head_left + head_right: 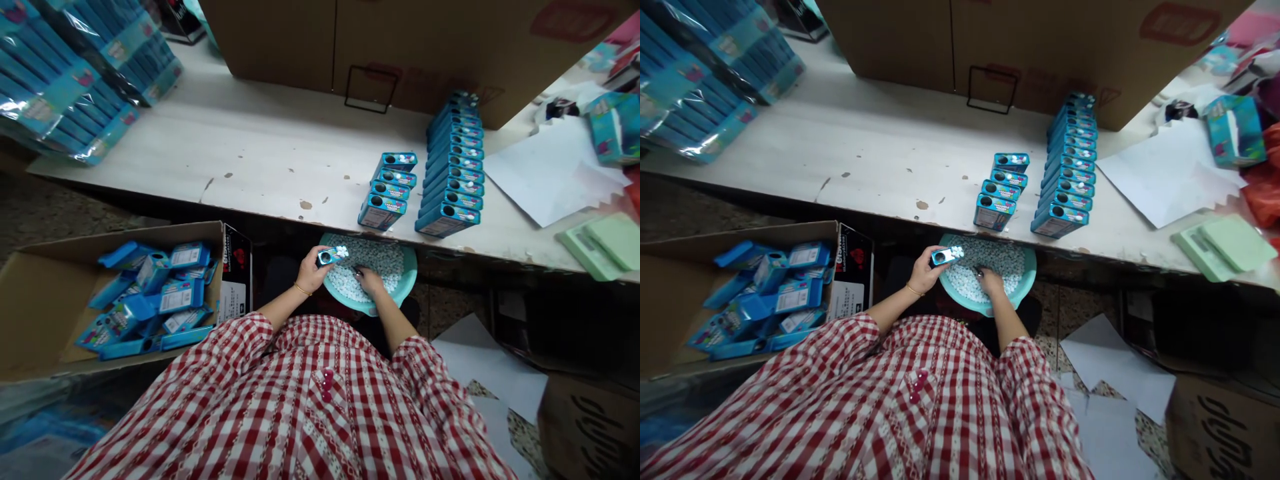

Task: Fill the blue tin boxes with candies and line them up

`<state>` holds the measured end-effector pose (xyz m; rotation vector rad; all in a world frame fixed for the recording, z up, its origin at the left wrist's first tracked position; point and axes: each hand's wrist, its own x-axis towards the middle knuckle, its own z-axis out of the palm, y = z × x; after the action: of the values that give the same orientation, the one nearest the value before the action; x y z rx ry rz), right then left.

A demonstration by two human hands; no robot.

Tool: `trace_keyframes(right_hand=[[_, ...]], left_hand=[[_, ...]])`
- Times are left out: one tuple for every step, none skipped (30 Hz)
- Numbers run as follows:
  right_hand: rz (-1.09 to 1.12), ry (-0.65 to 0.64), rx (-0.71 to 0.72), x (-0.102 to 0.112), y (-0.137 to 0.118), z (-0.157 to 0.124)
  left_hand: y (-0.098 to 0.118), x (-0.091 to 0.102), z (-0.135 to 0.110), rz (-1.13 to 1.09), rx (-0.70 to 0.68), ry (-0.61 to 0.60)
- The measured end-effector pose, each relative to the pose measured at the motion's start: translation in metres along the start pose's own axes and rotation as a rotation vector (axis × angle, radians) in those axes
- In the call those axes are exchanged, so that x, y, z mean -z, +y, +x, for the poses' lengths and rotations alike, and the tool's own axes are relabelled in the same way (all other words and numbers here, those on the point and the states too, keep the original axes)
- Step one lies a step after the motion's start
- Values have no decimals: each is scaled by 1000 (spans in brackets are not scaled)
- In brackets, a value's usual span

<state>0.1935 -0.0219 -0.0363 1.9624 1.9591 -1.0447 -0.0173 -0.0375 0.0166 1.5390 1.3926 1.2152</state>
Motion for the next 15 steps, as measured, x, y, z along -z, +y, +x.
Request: trace_keyframes(right_hand=[[58, -1, 35, -3, 0, 5], [115, -4, 70, -4, 2, 7], [170, -11, 100, -3, 6, 8], [218, -18, 122, -1, 10, 7], [254, -24, 136, 1, 14, 3], [296, -28, 144, 4, 19, -1], [356, -33, 152, 8, 23, -7], [435, -43, 164, 13, 26, -14], [528, -55, 180, 19, 28, -22], [623, -70, 199, 27, 29, -30], [701, -84, 220, 35, 29, -39], [749, -91, 241, 45, 29, -48], [754, -92, 260, 55, 28, -56], [734, -86, 277, 65, 25, -64], [695, -78, 294, 75, 21, -72]], left_hand=[[0, 1, 0, -4, 6, 12], [-1, 2, 1, -9, 13, 25], [-1, 3, 1, -14, 23, 38], [-2, 4, 2, -18, 33, 51], [-2, 5, 2, -20, 43, 63], [-2, 6, 3, -17, 51, 75], [-3, 6, 4, -13, 57, 87], [-3, 7, 5, -8, 60, 98], [-3, 7, 5, -6, 60, 107], [-3, 7, 6, -7, 59, 110], [-3, 6, 7, -10, 58, 110], [-2, 5, 7, -13, 55, 106], [-2, 3, 7, -12, 52, 97], [-1, 0, 7, -5, 47, 81], [0, -3, 6, 8, 40, 59]])
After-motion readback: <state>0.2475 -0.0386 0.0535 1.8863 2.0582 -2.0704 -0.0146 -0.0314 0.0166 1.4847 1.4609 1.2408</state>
